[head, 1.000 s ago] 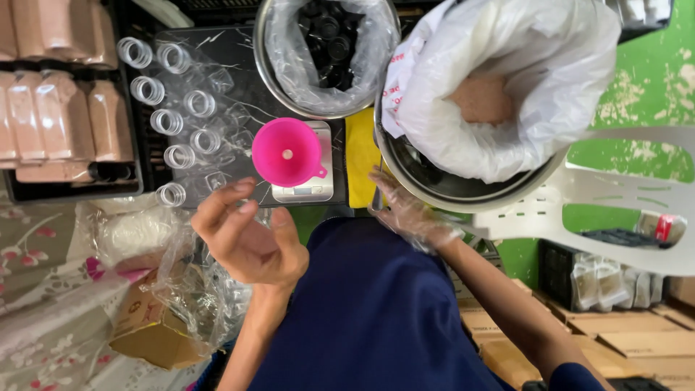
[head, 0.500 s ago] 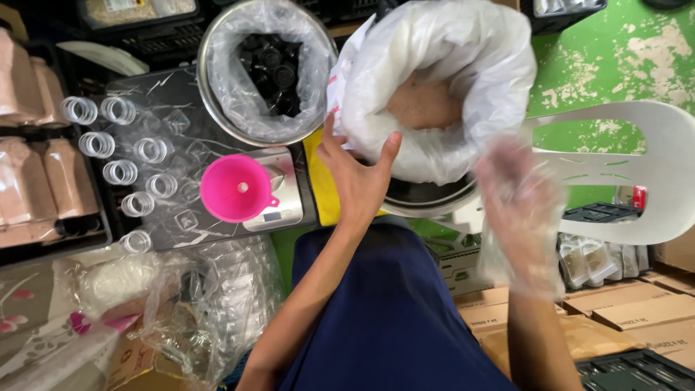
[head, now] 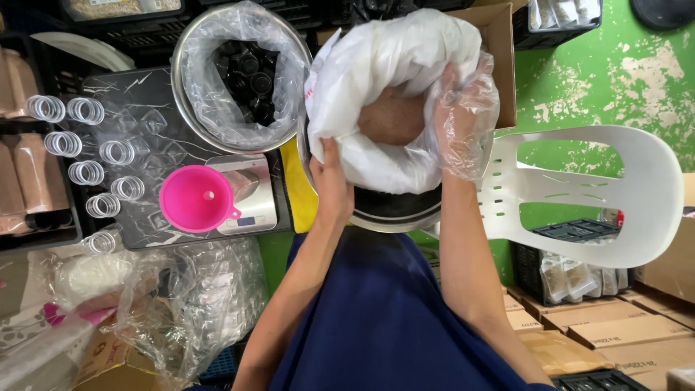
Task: The person scoops pink powder from a large metal bowl into a pink funnel placed over a small jar on a digital scale. They adjust the powder level with a spoon, then seal the jar with a black lid. The person repeats the process with a second jar.
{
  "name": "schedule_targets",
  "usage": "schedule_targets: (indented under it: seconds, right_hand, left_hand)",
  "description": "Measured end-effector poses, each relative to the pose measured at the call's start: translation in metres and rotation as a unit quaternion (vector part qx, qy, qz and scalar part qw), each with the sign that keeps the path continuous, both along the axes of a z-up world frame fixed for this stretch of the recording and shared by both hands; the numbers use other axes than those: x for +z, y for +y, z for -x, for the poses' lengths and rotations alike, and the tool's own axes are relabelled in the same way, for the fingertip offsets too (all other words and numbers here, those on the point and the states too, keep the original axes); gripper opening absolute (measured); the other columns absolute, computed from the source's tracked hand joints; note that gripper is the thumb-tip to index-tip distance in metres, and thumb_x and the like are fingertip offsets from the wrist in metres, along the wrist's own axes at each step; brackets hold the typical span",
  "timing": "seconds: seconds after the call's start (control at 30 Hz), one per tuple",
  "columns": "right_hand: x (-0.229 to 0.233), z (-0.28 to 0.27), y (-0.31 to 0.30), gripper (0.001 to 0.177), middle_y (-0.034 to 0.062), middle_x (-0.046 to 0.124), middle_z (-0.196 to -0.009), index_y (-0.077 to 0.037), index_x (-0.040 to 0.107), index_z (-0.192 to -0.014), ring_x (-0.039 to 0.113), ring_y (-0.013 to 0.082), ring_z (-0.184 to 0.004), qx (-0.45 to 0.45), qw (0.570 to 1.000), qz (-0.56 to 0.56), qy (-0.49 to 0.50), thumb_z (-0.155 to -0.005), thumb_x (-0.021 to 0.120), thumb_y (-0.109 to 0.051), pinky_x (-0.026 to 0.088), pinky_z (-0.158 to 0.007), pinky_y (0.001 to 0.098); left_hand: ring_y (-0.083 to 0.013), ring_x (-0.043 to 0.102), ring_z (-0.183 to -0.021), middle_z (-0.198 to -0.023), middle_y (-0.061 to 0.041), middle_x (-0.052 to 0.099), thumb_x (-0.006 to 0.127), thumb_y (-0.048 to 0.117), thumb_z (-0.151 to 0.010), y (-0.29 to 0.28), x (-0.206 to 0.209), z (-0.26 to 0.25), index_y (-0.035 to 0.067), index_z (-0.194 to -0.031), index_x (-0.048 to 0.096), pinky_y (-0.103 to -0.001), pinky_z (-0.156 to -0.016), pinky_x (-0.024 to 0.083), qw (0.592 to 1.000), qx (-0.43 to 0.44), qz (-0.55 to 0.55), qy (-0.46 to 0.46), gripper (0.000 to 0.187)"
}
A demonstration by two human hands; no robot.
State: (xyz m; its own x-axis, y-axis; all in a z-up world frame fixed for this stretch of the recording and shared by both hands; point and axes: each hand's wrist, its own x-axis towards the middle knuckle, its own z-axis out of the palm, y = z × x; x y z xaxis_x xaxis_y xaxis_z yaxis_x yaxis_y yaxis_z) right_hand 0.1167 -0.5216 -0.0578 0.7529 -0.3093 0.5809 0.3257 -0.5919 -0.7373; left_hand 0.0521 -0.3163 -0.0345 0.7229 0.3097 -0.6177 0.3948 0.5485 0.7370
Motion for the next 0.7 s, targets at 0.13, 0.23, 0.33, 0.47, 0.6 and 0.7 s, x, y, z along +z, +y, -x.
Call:
schedule_targets:
  seconds: [0.13, 0.23, 0.33, 0.47, 0.6, 0.7]
  right_hand:
    - [0.011, -0.007, -0.001, 0.061, 0.0173, 0.069, -0.124, -0.005, 0.037, -0.155, 0.075, 0.0281, -0.105, -0.012, 0.999, 0.027, 0.034, -0.109, 0.076, 0.002, 0.069, -0.094, 0.0346]
    - [0.022, -0.001, -0.009, 0.061, 0.018, 0.068, -0.128, -0.005, 0.037, -0.155, 0.075, 0.0293, -0.109, -0.024, 0.997, 0.046, 0.057, -0.109, 0.077, -0.001, 0.069, -0.095, 0.0351]
    - [0.033, -0.001, -0.02, 0.061, 0.0188, 0.066, -0.131, -0.005, 0.037, -0.154, 0.074, 0.0305, -0.113, -0.032, 0.995, 0.063, 0.077, -0.11, 0.078, -0.003, 0.069, -0.097, 0.0355]
    - [0.048, 0.016, -0.024, 0.061, 0.0199, 0.065, -0.137, -0.005, 0.037, -0.154, 0.073, 0.0323, -0.118, -0.042, 0.989, 0.089, 0.112, -0.11, 0.079, -0.007, 0.068, -0.099, 0.0362]
    - [0.059, 0.02, -0.021, 0.061, 0.0206, 0.063, -0.14, -0.004, 0.037, -0.154, 0.072, 0.0335, -0.122, -0.045, 0.984, 0.104, 0.14, -0.111, 0.08, -0.01, 0.068, -0.101, 0.0366]
    - [0.07, 0.019, -0.033, 0.062, 0.0213, 0.062, -0.144, -0.004, 0.037, -0.154, 0.071, 0.0347, -0.126, -0.05, 0.979, 0.119, 0.157, -0.111, 0.081, -0.013, 0.068, -0.102, 0.0371]
  left_hand:
    - [-0.0337, 0.065, -0.118, -0.132, -0.021, 0.064, 0.068, 0.035, -0.099, 0.009, -0.008, -0.018, 0.003, -0.154, 0.041, -0.051, -0.106, 0.051, 0.975, 0.048, 0.211, 0.054, 0.069]
    - [-0.0348, 0.072, -0.105, -0.121, -0.021, 0.072, 0.067, 0.035, -0.094, 0.027, -0.111, -0.025, 0.002, -0.136, 0.062, -0.05, -0.104, 0.051, 0.955, 0.031, 0.287, 0.073, 0.054]
    - [-0.0363, 0.075, -0.097, -0.113, -0.024, 0.076, 0.065, 0.032, -0.087, 0.059, -0.156, -0.033, 0.003, -0.122, 0.072, -0.051, -0.104, 0.051, 0.947, -0.006, 0.312, 0.071, 0.046]
    - [-0.0386, 0.078, -0.088, -0.105, -0.024, 0.078, 0.064, 0.027, -0.08, 0.08, -0.174, -0.034, 0.002, -0.113, 0.078, -0.054, -0.096, 0.055, 0.946, -0.057, 0.3, 0.108, 0.043]
    - [-0.0424, 0.07, -0.113, -0.125, -0.025, 0.071, 0.075, 0.041, -0.07, 0.051, 0.01, -0.046, 0.003, -0.141, 0.062, -0.053, -0.104, 0.051, 0.973, -0.128, 0.095, 0.166, 0.082]
    - [-0.0473, 0.055, -0.137, -0.143, -0.035, 0.058, 0.061, 0.052, -0.098, 0.05, 0.048, -0.042, -0.006, -0.15, 0.051, -0.054, -0.116, 0.042, 0.879, -0.309, -0.362, -0.019, 0.077]
